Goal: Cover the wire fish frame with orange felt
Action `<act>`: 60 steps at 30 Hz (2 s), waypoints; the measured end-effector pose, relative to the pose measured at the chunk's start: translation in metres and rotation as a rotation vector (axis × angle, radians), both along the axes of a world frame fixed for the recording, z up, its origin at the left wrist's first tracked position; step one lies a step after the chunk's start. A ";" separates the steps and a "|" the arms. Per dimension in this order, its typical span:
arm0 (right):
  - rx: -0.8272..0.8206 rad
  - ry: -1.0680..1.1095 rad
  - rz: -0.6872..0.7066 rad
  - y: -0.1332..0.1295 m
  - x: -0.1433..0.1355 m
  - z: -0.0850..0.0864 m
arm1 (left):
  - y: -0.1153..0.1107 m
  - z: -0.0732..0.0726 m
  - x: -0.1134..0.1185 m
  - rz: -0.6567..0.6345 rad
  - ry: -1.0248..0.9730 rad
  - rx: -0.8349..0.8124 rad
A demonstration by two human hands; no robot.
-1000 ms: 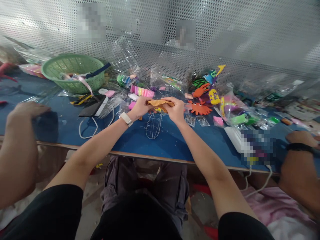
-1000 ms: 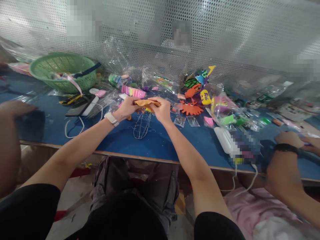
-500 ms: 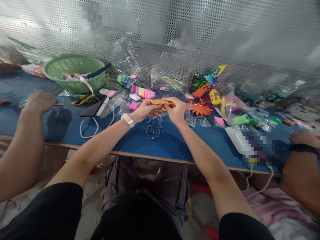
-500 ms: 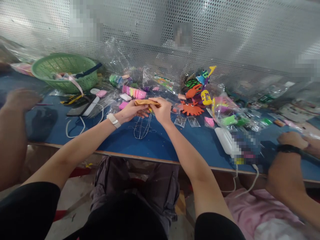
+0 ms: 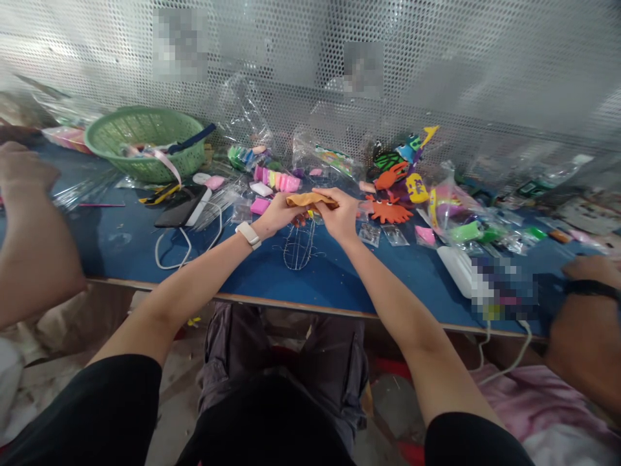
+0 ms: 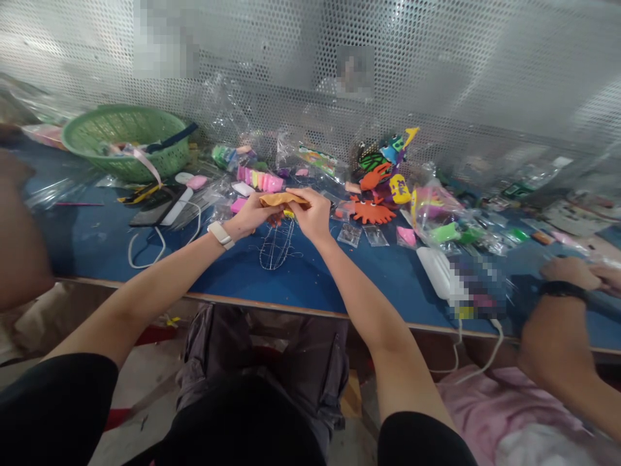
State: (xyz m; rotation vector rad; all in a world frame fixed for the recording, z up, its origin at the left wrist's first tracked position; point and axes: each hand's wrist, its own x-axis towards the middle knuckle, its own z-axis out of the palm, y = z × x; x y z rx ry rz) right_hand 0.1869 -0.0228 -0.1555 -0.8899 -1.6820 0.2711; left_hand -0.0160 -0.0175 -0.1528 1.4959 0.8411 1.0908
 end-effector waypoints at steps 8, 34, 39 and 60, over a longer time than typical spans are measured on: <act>0.003 0.055 -0.047 0.000 -0.007 -0.004 | -0.007 0.000 0.003 -0.054 -0.056 -0.032; 0.111 -0.013 -0.109 -0.005 -0.011 -0.003 | 0.007 -0.014 0.004 -0.037 -0.052 0.190; 0.150 0.026 -0.124 -0.005 -0.013 0.000 | 0.004 -0.009 0.003 -0.032 -0.050 0.142; 0.034 0.139 -0.102 -0.002 -0.020 -0.004 | -0.001 -0.008 0.004 -0.107 -0.002 0.186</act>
